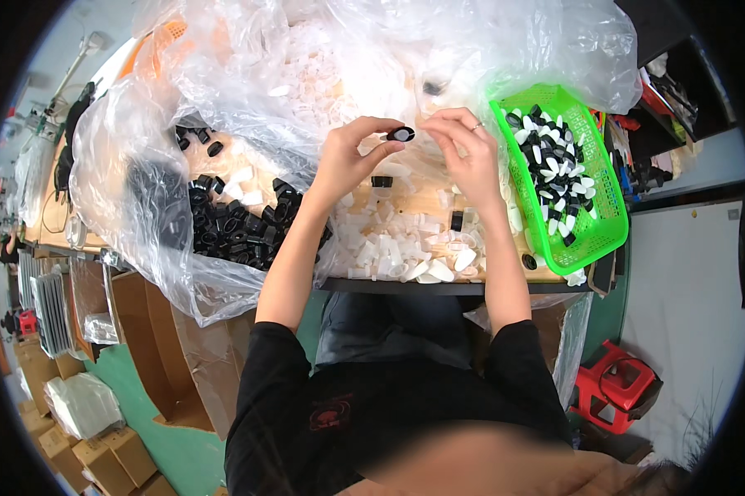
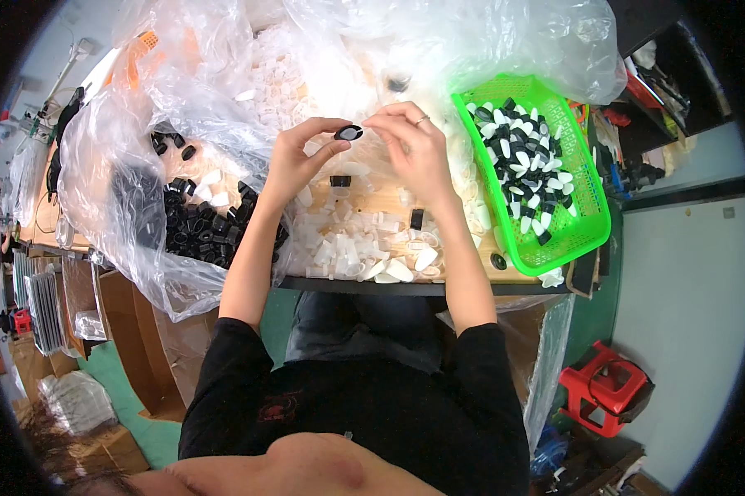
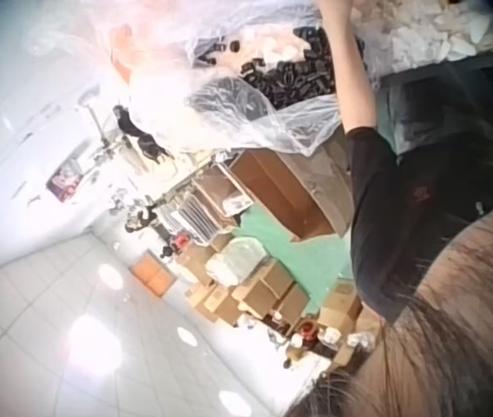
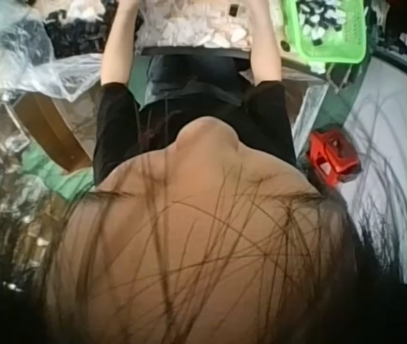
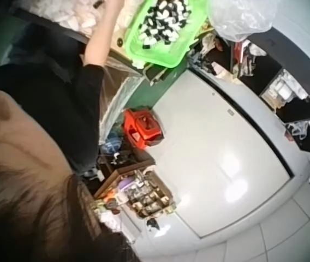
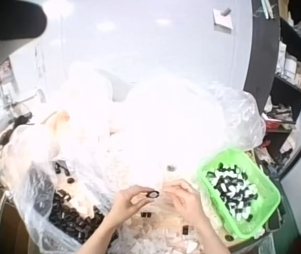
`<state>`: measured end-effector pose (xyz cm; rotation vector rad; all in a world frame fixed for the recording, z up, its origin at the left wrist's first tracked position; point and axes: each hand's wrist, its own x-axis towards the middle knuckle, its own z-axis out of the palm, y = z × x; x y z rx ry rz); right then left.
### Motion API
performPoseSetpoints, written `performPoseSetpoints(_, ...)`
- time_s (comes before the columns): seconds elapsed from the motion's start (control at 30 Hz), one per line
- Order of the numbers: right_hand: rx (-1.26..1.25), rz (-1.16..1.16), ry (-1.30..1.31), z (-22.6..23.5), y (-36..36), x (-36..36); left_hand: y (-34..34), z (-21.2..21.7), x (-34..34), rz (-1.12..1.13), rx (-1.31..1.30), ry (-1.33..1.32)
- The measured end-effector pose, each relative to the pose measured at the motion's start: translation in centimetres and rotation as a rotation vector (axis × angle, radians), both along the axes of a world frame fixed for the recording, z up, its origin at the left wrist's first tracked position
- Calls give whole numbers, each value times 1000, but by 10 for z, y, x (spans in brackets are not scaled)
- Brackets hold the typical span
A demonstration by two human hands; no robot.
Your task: Assembling small white plastic inserts into black plastic caps.
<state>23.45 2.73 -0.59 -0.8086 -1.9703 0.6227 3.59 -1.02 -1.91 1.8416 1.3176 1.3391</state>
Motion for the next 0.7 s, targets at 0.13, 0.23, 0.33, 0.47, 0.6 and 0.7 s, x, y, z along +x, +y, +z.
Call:
performPoseSetpoints(0.13, 187, -26, -54, -7, -4, -6, 1, -1, 2, -16, 27, 5)
performPoseSetpoints(0.23, 388, -108, -61, -5, -4, -11, 1, -1, 2, -16, 44, 24)
performPoseSetpoints(0.33, 383, -70, -130, -5, -3, -5, 1, -1, 2, -15, 48, 41)
performPoseSetpoints(0.47, 401, -17, -202, -6, -5, -8, 1, -3, 3, -27, 71, 79)
performPoseSetpoints(0.6, 211, -43, 39, -6, -11, -16, 1, -4, 4, -32, 73, 87)
performPoseSetpoints(0.7, 237, -45, 52, -4, -6, -15, 0, -3, 5, -38, 39, -26)
